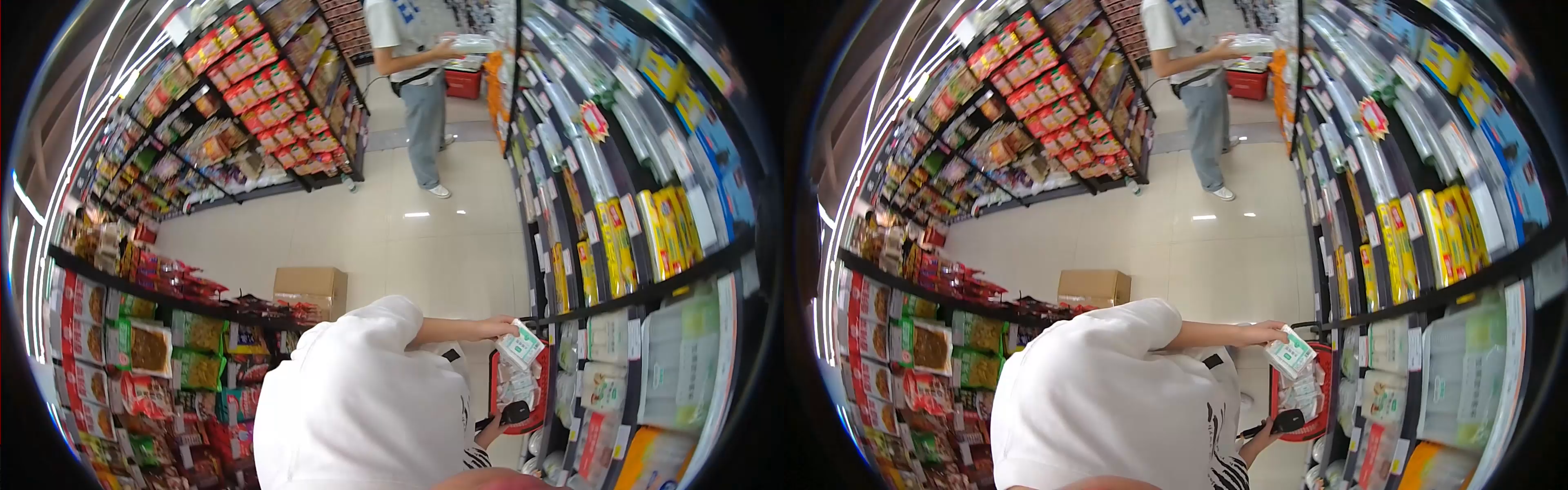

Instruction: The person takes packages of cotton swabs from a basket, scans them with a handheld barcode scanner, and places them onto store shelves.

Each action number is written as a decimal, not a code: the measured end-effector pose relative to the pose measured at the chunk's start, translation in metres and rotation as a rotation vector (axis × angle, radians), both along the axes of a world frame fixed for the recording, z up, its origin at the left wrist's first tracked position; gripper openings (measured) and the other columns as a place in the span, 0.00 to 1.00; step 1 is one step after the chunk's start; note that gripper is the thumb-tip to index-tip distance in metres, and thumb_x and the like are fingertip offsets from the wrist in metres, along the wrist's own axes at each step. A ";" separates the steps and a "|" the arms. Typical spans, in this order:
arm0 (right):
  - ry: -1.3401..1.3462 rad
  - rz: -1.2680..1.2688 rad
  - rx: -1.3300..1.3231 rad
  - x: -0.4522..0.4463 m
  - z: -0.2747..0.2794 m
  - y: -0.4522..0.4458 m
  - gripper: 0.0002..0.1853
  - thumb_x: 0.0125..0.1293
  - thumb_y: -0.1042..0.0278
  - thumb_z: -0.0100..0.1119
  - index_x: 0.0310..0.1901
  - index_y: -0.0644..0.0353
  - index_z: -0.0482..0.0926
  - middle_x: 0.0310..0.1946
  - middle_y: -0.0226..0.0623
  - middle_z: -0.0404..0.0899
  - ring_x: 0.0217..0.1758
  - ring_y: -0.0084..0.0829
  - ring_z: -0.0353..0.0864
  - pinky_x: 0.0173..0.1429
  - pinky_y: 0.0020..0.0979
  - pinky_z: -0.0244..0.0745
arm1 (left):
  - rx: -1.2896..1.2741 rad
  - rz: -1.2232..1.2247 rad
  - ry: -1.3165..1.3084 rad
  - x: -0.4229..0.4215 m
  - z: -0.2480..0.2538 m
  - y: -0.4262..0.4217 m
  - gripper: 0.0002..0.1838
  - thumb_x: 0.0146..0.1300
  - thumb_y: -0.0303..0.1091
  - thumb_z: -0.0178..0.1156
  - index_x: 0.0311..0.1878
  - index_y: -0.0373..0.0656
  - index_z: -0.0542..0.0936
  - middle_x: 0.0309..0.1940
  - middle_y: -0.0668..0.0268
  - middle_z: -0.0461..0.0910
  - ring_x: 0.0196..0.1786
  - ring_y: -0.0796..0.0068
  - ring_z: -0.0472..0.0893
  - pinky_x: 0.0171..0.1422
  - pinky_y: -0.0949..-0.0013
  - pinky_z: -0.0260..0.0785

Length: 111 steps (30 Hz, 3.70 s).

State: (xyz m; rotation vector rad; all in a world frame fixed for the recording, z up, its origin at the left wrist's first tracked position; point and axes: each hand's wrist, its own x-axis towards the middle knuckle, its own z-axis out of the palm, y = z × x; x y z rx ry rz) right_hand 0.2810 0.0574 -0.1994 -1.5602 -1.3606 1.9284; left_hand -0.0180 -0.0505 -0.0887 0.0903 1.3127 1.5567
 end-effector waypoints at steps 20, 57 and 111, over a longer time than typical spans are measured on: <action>0.124 0.399 -0.088 -0.229 0.010 -0.011 0.28 0.54 0.71 0.63 0.57 0.59 0.65 0.39 0.33 0.72 0.37 0.28 0.72 0.45 0.28 0.70 | 0.515 1.004 0.389 -0.211 0.086 -0.197 0.34 0.68 0.60 0.26 0.64 0.47 0.65 0.09 0.65 0.65 0.10 0.75 0.62 0.14 0.71 0.57; 0.115 0.116 0.001 -0.278 0.085 -0.051 0.30 0.53 0.71 0.61 0.60 0.60 0.65 0.44 0.35 0.72 0.43 0.30 0.73 0.50 0.31 0.69 | -0.235 -0.590 0.588 -0.249 0.150 -0.058 0.42 0.66 0.68 0.32 0.25 0.35 0.76 0.26 0.58 0.77 0.30 0.71 0.75 0.38 0.61 0.70; 0.337 -0.271 0.553 -0.238 0.288 -0.051 0.22 0.56 0.76 0.65 0.53 0.62 0.72 0.43 0.32 0.77 0.40 0.21 0.74 0.42 0.24 0.70 | 0.511 -0.291 -0.205 -0.081 0.153 0.017 0.22 0.58 0.23 0.61 0.56 0.40 0.70 0.52 0.63 0.77 0.54 0.74 0.77 0.59 0.66 0.68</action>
